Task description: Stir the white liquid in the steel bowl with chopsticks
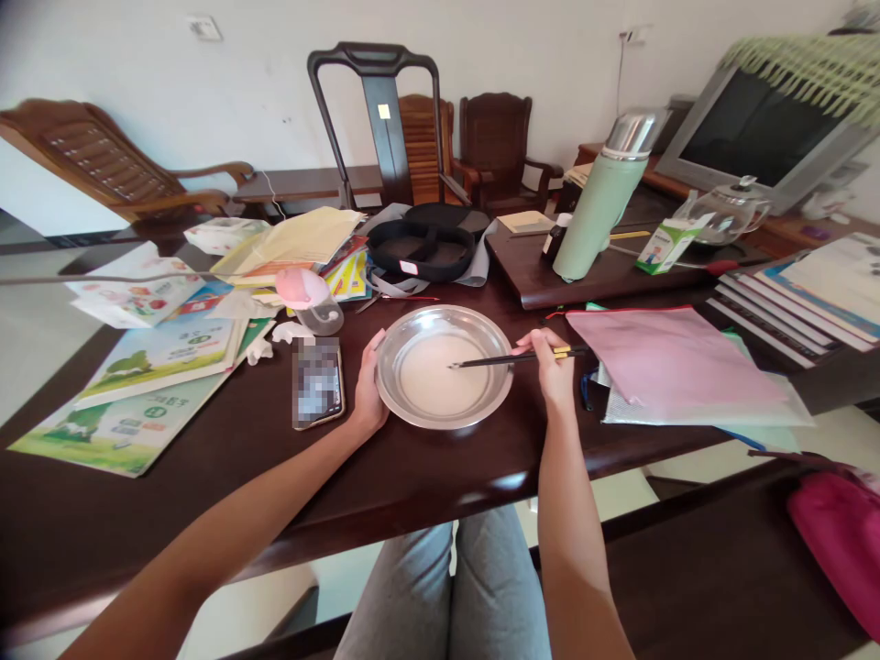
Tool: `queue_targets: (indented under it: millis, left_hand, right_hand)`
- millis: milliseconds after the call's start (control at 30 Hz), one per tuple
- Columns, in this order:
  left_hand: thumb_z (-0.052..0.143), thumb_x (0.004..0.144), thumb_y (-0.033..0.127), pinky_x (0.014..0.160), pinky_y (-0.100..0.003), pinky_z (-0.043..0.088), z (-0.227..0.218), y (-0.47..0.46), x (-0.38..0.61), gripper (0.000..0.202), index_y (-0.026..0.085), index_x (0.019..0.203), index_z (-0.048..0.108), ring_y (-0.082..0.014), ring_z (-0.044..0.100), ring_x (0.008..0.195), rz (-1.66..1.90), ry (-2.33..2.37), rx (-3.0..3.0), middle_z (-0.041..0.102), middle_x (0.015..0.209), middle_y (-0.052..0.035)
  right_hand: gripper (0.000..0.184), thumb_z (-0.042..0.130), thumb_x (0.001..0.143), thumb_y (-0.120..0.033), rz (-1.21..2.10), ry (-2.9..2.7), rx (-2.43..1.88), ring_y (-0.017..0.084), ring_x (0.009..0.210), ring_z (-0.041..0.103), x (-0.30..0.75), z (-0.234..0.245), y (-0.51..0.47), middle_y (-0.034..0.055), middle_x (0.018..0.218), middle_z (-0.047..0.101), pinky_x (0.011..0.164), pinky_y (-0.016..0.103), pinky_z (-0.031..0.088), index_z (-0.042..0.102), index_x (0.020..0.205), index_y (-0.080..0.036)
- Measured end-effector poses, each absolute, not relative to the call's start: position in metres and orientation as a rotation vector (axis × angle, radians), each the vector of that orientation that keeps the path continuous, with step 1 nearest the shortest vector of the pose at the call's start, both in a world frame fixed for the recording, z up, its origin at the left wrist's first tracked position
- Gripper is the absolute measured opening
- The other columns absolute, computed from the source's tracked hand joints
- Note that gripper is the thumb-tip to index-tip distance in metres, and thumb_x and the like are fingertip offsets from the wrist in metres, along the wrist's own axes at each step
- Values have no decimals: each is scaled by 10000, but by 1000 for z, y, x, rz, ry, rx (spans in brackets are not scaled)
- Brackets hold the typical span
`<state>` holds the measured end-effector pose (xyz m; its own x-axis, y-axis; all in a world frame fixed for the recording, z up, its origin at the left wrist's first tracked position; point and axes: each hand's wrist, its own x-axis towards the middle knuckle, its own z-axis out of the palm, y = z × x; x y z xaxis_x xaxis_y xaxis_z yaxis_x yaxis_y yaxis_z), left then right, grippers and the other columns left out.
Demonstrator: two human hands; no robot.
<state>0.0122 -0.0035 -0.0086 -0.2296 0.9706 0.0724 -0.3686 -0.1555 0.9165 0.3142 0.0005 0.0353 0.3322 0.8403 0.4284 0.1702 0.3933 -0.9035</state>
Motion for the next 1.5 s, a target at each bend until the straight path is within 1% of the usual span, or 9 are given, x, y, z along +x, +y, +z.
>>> queue_targets:
  millis: [133,333,533,667,800,1000,1233,1400,1500]
  left_hand:
    - [703,962,732,1349,-520,407,-9,-3,12,641,294,1431,706,-343,541,1594,1605,1004,899,643,1652,-104]
    - [728,935,738,1343,-526,416,-9,-1,12,651,292,1410,713,-350,550,1586,1616,1019,887,655,1636,-106]
    - [720,933,731,1335,-525,424,-10,-2,12,655,283,1410,704,-350,548,1585,1620,1031,899,669,1614,-112]
    - [745,912,715,1339,-519,418,-10,-2,11,640,285,1384,714,-349,547,1585,1628,1028,876,671,1613,-105]
    - [731,925,707,1346,-516,409,-9,-3,11,606,289,1364,727,-347,546,1585,1634,1040,877,669,1618,-95]
    - [717,938,720,1339,-521,410,-9,-3,11,624,277,1377,725,-348,557,1569,1629,1020,906,672,1606,-110]
    - [729,930,699,1337,-522,410,-9,-2,11,597,290,1365,728,-345,558,1569,1624,1022,891,664,1620,-98]
    - [745,917,692,1329,-525,422,-9,-2,11,595,283,1349,724,-351,566,1561,1633,1019,876,676,1599,-103]
    - [743,915,699,1334,-520,417,-8,-2,10,613,277,1359,724,-352,558,1569,1628,1025,884,663,1616,-110]
  right_hand:
    - [545,724,917,-765,684,-1195,-1078,212,483,657,313,35,-1,-3,536,686,605,377,575,749,701,-265]
    - [555,741,906,-779,667,-1421,-1097,272,827,790,304,43,-3,44,748,806,847,436,642,766,684,-271]
    - [553,729,922,-767,661,-1152,-1078,201,509,650,315,37,-2,-6,547,688,643,374,572,773,704,-261]
    - [556,743,908,-776,785,-1394,-1067,245,676,738,307,42,-6,30,676,755,725,406,620,772,681,-270]
    - [561,707,934,-778,658,-1437,-1119,283,884,781,305,43,-4,46,770,804,880,447,624,765,679,-282]
    - [539,698,946,-759,630,-1173,-1116,235,567,705,316,34,-1,0,572,704,682,393,587,755,724,-271]
    - [546,734,917,-766,691,-1407,-1109,265,786,779,309,43,-4,44,752,800,825,430,631,765,692,-270]
    - [529,721,927,-750,650,-1184,-1112,229,564,699,313,39,-2,2,563,697,693,397,606,767,711,-270]
    - [540,741,907,-765,763,-1298,-1083,235,573,712,310,41,-5,12,600,722,658,393,606,754,690,-271]
